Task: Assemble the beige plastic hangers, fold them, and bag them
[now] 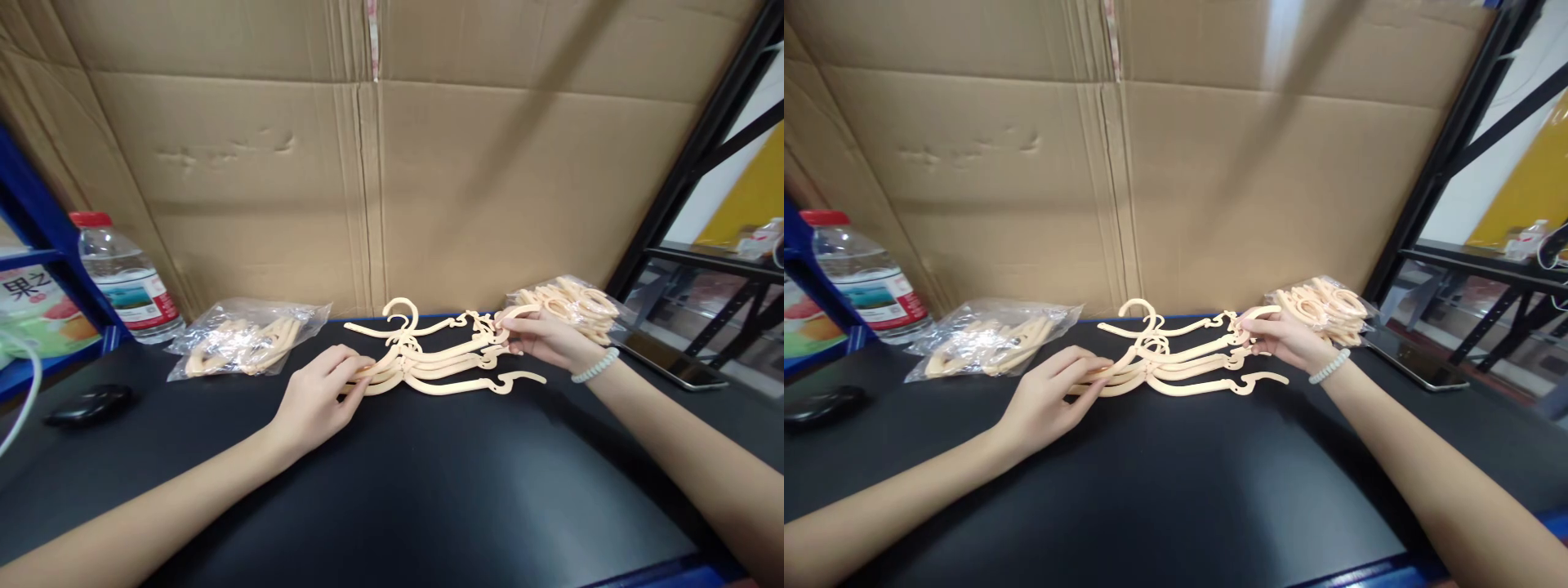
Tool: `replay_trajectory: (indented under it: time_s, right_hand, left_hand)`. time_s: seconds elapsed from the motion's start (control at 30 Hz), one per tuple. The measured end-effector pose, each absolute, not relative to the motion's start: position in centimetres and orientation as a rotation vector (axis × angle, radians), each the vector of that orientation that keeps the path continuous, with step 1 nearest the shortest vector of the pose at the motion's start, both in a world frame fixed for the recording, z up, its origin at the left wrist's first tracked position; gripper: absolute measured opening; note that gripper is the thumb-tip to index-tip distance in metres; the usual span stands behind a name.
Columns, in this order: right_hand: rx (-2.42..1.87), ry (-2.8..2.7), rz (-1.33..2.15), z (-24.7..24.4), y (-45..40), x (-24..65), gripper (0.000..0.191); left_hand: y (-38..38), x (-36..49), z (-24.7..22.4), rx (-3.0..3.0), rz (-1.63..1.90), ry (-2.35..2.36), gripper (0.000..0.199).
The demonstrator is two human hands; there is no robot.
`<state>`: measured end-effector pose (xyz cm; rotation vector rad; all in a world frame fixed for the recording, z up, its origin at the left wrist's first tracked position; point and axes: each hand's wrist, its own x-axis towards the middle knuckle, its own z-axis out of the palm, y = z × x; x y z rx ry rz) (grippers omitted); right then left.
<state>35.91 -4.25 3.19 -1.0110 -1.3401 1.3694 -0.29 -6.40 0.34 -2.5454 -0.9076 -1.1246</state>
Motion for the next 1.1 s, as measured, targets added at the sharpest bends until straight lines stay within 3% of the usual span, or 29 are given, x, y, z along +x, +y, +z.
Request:
replay_trajectory:
  time_s: [0.4,0.7,0.83,1.1]
  right_hand:
    - [-1.144,-1.769,1.392,3.8,-4.8,37.0,0.021]
    - [-1.335,-2.294,1.250,4.6,-4.8,38.0,0.026]
    - [-1.454,-2.543,1.002,4.8,-4.8,37.8,0.028]
    - [-1.579,-2.409,0.862,4.4,-4.6,37.3,0.032]
  left_hand:
    - [-7.5,0.0,1.3,-2.652,-0.666,-0.711,0.007]
    - [-7.4,-0.1,1.4,-2.793,-0.615,-0.688,0.010]
    - [-7.3,-0.1,1.4,-2.820,-0.588,-0.711,0.011]
    - [-7.0,-0.2,1.0,-2.732,-0.617,-0.869,0.011]
